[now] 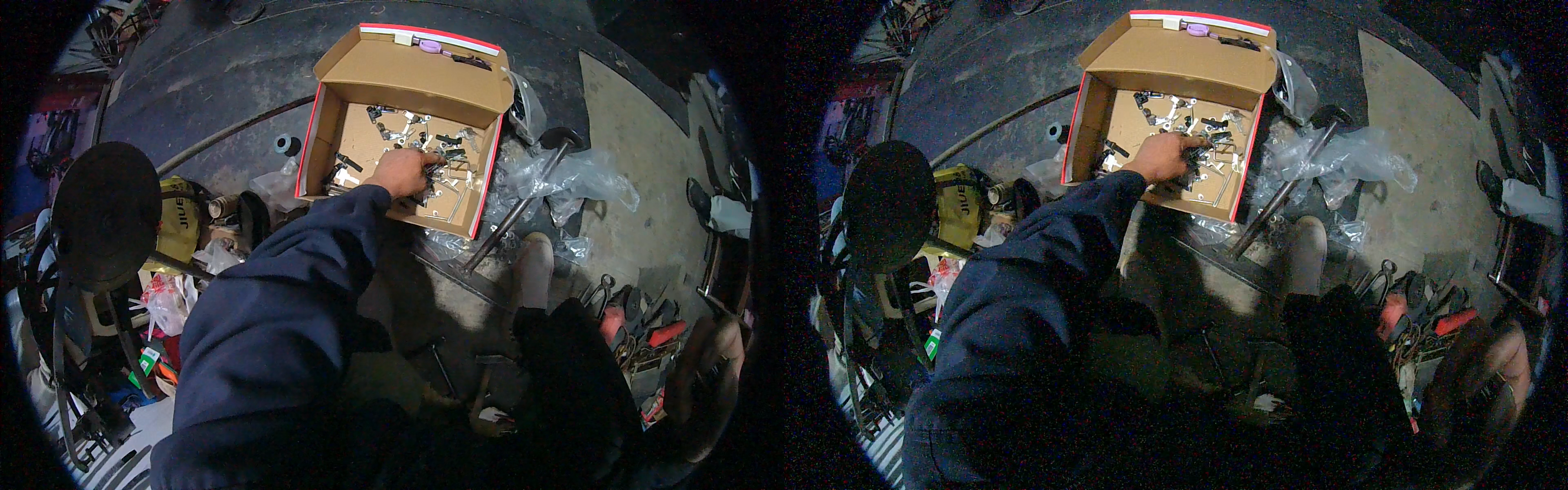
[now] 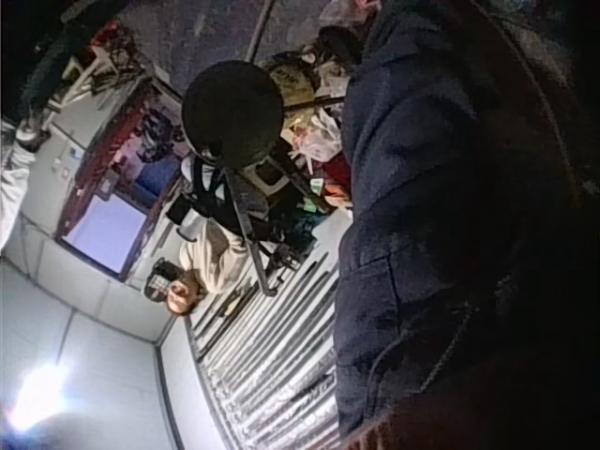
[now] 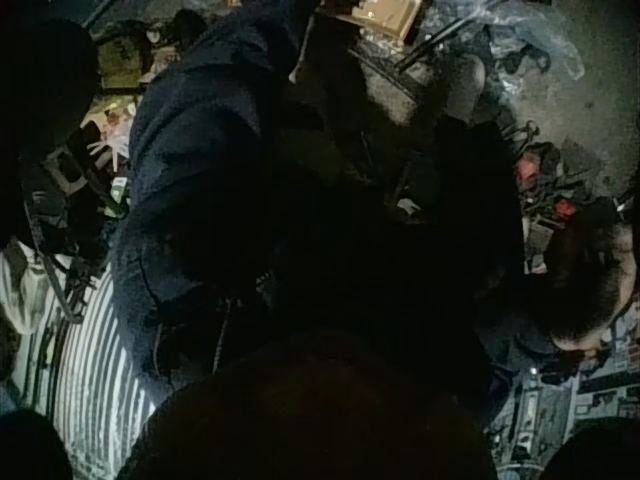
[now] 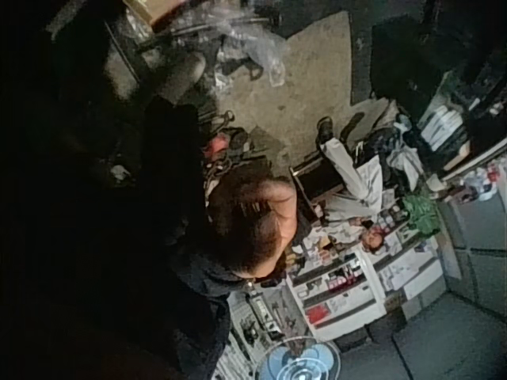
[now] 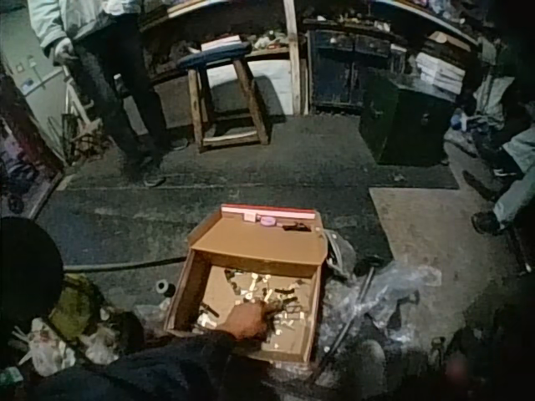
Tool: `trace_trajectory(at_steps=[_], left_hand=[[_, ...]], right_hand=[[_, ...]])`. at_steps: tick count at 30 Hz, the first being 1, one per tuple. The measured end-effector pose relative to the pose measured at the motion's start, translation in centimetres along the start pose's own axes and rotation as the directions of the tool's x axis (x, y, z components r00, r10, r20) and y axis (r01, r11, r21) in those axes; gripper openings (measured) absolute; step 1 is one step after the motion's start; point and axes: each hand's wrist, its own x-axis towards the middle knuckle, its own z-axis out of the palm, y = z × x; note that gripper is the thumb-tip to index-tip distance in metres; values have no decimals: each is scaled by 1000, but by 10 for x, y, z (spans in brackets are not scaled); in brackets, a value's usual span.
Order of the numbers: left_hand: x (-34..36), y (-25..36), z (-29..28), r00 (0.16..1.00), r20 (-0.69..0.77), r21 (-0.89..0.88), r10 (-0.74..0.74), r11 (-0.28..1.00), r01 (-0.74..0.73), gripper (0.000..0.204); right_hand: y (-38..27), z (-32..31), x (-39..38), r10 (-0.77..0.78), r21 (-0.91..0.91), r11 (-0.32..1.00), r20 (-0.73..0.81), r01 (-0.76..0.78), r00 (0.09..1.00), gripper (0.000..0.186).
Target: The person uses a manual shoe sole press to apply pressure to a black shoe, then removes it and uses shears to trim the sole. They then select small metal parts from a box and appear to prepare them for attachment.
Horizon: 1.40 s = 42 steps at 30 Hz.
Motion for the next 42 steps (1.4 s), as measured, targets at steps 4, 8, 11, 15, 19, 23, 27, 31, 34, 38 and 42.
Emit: trace_trajectory(at_steps=[4, 8, 11, 15, 19, 23, 27, 31, 34, 38, 42], left_hand=[[-1, -2, 3, 999, -42, -21, -2, 1000, 1, 66], [2, -9, 5, 988, -140, -76, -69, 995, 59, 66], [3, -20, 2, 963, -179, -123, -202, 976, 182, 64], [-3, -39, -4, 920, -266, -121, -288, 957, 264, 55], [-8, -52, -6, 903, -250, -58, -348, 937, 345, 55], [-8, -56, -5, 920, -199, -28, -338, 940, 339, 61], [-5, -50, -3, 923, -299, -108, -243, 970, 220, 66], [9, -41, -6, 928, -227, -109, -296, 954, 278, 71], [20, -38, -6, 931, -210, -63, -299, 954, 292, 66], [18, -43, -2, 936, -226, -57, -270, 963, 264, 58], [9, -45, 1, 927, -296, -49, -232, 973, 227, 61]], right_hand=[[8, 52, 0, -79, -213, 975, -597, -62, 798, 36], [10, 80, -7, -172, -320, 911, -867, -259, 468, 34], [10, 75, -10, -149, -321, 866, -898, -384, 414, 34], [11, 73, -6, -139, -296, 880, -908, -370, 396, 35], [8, 77, 9, -136, -302, 907, -870, -294, 474, 38], [9, 88, 29, -153, -273, 922, -907, -273, 391, 42], [11, 93, 41, -184, -303, 891, -921, -337, 342, 43], [10, 94, 42, -162, -297, 845, -935, -445, 316, 44], [12, 90, 40, -227, -347, 832, -925, -433, 305, 46], [13, 90, 40, -215, -343, 790, -931, -508, 294, 45], [11, 94, 43, -187, -294, 850, -945, -438, 270, 43]])
